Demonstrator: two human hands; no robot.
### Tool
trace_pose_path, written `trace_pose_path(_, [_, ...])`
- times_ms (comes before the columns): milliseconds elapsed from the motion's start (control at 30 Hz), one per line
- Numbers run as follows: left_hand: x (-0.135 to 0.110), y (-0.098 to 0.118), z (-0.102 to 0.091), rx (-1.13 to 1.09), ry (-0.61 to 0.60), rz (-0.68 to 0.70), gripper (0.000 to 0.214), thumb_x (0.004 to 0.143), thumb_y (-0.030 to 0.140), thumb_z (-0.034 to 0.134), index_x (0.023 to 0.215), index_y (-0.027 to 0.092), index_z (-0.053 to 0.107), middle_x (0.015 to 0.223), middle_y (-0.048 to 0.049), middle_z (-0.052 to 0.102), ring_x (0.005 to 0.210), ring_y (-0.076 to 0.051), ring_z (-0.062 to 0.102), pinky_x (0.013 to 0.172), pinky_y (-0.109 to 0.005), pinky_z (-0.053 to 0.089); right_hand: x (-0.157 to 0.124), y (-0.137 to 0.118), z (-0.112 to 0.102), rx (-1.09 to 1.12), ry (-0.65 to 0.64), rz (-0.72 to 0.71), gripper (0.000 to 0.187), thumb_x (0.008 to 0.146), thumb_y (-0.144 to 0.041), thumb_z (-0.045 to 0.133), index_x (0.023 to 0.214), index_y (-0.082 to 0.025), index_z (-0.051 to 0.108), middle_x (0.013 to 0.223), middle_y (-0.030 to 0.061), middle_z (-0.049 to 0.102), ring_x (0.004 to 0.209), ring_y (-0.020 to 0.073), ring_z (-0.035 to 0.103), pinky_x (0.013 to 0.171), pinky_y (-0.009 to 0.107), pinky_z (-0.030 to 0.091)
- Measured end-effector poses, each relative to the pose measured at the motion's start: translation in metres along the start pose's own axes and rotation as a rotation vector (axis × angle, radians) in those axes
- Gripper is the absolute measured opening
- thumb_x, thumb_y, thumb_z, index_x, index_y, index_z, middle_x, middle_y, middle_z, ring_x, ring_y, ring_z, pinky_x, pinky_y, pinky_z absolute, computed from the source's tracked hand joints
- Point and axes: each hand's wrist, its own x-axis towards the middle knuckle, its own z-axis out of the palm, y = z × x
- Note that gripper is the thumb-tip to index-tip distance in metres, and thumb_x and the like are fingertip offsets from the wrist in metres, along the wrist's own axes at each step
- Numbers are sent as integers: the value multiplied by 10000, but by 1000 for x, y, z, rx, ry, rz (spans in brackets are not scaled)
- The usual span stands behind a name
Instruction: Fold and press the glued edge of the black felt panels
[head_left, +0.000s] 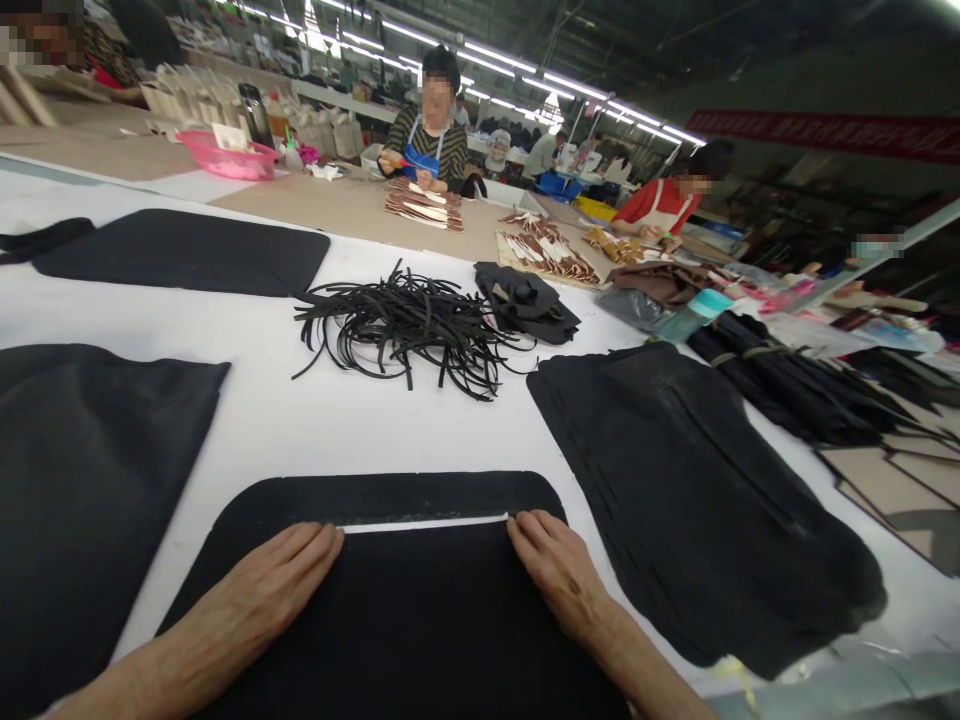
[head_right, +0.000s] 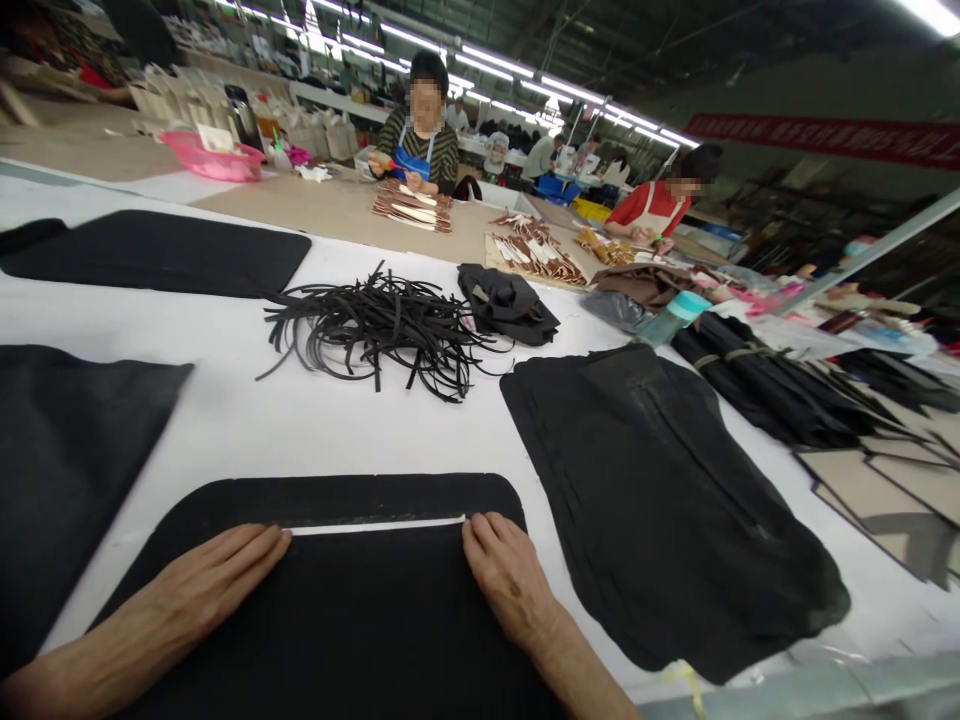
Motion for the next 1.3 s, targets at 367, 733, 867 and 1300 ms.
trace_pose_path(367, [-11,-3,8,-87,-37,-103,424,777,-35,370,1074,138,619,1028,-69,650,967,-214,554,899,-328,434,2,-4,-6,29,-2,91,382,832,3,374,1161,-123,522,1016,108,570,870,223,530,758,339,502])
trace_pose_path(733, [-16,-11,-6,-225,-197,-154,309,821,6,389,1061,79,569,1020,-121,598,965,-215,521,883,-349,463,-10,7,18,-10,168,-24,449,796,-32,347,1199,-138,514,1072,130,584,949,238,559,749,329,543])
trace_pose_path(867, [-20,-14,-7,-382,-195,-328,267,849,36,378,987,131,586,1017,-88,592,939,-193,518,839,-326,480,-15,12,23,5,178,4,468,780,-46,372,1207,-175,515,1081,110,601,950,227,583,743,302,547])
trace_pose_path(1300, [20,16,-16,-494,-204,-261,387,815,73,421,1193,144,459,1157,-97,544,1051,-229,477,934,-373,410,52,-75,-6,159,205,105,353,811,-32,362,1071,-176,552,1032,116,583,892,254,556,761,388,484])
